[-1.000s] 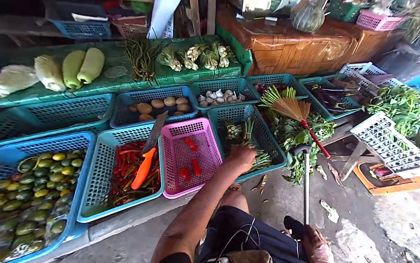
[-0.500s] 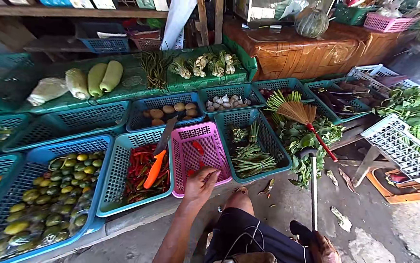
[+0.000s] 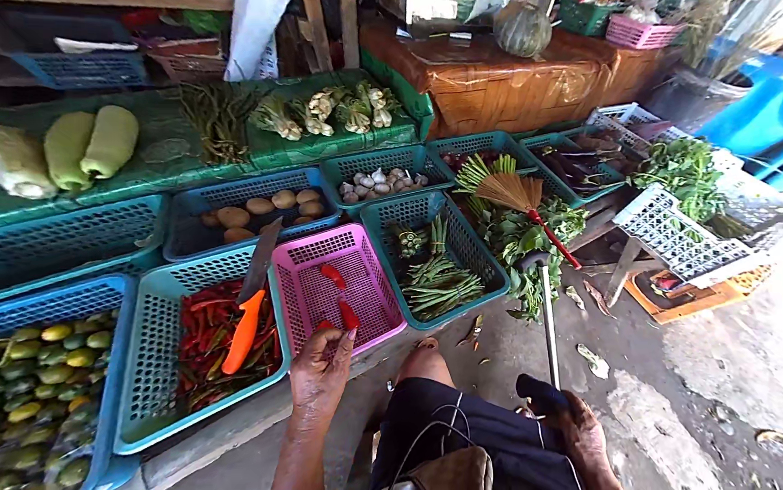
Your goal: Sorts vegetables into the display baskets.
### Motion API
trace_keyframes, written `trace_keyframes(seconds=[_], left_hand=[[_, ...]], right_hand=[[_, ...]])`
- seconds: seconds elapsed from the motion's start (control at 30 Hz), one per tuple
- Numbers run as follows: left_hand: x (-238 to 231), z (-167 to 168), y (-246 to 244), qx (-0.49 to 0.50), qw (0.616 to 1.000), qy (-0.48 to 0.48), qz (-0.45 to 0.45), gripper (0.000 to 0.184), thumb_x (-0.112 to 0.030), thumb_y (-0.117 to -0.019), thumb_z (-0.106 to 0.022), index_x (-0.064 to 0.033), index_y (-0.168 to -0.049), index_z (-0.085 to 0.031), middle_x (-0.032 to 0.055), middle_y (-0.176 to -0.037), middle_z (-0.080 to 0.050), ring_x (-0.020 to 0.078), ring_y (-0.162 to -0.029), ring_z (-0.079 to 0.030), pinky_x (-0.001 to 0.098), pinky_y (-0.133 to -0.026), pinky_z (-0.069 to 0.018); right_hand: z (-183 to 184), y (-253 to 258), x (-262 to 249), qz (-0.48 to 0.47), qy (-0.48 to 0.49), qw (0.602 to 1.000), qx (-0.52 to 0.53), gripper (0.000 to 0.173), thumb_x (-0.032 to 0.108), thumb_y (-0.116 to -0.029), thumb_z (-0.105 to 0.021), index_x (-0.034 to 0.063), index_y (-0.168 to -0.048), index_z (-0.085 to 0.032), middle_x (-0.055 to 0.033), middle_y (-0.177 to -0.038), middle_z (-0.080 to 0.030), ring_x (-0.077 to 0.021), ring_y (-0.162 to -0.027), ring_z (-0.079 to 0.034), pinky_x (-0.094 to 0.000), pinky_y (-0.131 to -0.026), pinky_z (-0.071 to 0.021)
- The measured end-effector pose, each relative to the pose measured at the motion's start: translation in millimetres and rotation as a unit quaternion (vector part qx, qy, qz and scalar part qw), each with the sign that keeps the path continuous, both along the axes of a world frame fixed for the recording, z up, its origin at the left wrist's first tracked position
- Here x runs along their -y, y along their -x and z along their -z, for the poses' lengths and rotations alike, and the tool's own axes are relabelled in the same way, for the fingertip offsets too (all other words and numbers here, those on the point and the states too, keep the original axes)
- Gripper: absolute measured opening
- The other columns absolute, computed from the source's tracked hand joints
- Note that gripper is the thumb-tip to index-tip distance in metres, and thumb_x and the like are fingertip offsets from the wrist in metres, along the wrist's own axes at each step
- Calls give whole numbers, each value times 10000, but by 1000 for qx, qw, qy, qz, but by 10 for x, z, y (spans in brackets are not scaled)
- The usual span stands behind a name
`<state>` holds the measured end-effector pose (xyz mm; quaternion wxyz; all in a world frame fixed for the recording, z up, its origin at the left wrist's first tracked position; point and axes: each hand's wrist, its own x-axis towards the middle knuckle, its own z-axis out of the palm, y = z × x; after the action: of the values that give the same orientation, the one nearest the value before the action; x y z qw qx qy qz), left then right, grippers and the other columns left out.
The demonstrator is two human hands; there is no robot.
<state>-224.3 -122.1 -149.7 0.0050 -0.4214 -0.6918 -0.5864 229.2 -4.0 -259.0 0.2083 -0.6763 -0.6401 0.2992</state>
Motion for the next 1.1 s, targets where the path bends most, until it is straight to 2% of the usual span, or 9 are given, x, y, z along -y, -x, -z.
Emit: trace_keyframes(seconds=[0.1,0.3,0.63,0.77,0.87,0.93,1.0,1.03,1.1], left_hand=[[0,-4,-5,31,999,-18,25,262,-133,-973,-636,98,-1096,-646,81,-966,-701,7,-829,-675,186,-780,-582],[-57,-118,-116,23,999,-9,45,259,-178,-982,-632,79,-978,-665,7,-802,-676,-48,-697,-630,127,-677,-541],[-238,-153,-326,-6,995,4,100,266,-187,-980,-630,72,-953,-683,48,-806,-697,-24,-721,-648,141,-717,-550],[-262,-270,-544,62,978,34,197,191,-129,-970,-645,46,-1015,-705,60,-929,-730,55,-844,-695,253,-818,-591],[-388,-434,-805,57,935,121,329,248,-140,-986,-646,21,-1166,-703,114,-1103,-737,145,-1013,-714,335,-947,-581],[-532,-529,-1034,48,890,147,428,490,-189,-955,-705,-5,-1395,-598,146,-1343,-660,204,-1202,-660,390,-1051,-532],[-657,-591,-1266,0,852,138,506,824,-259,-897,-792,-12,-1569,-384,174,-1561,-473,233,-1397,-516,415,-1161,-428],[-703,-577,-1386,-16,840,102,533,884,-264,-876,-814,35,-1565,-349,207,-1576,-438,241,-1446,-460,404,-1203,-380],[-753,-471,-1580,-16,842,9,539,578,-192,-892,-791,88,-1345,-568,225,-1324,-634,234,-1276,-602,378,-1121,-470]], right_hand=[[-152,16,67,86,-14,989,-121,348,167,-987,-599,4,-1286,-667,-194,-1212,-705,-293,-1151,-668,-538,-1031,-497],[-462,-86,4,183,-83,946,-256,267,132,-995,-608,-60,-1173,-663,-116,-996,-718,-105,-883,-676,-334,-851,-565],[-1017,-135,-107,223,-154,902,-337,211,154,-1024,-577,-22,-1098,-666,5,-879,-701,-2,-794,-665,-219,-781,-571],[-1412,53,-119,150,-160,898,-382,180,122,-1004,-549,12,-1093,-660,56,-869,-715,-3,-804,-689,-214,-782,-598],[-1767,297,-113,70,-158,900,-401,200,130,-970,-537,59,-1091,-680,79,-865,-731,-16,-797,-701,-222,-765,-606],[-1983,512,-69,4,-142,891,-432,197,137,-980,-548,84,-1102,-694,56,-890,-750,-53,-802,-718,-252,-754,-622],[-2115,757,-13,-96,-116,870,-469,226,168,-991,-600,84,-1175,-700,15,-985,-762,-91,-871,-729,-279,-799,-627],[-2147,881,28,-151,-100,863,-472,274,225,-994,-645,92,-1229,-691,15,-1043,-760,-90,-920,-726,-275,-829,-621],[-2156,1083,132,-263,-75,858,-435,471,326,-985,-683,52,-1362,-612,-4,-1207,-726,-87,-1074,-692,-268,-941,-586]])
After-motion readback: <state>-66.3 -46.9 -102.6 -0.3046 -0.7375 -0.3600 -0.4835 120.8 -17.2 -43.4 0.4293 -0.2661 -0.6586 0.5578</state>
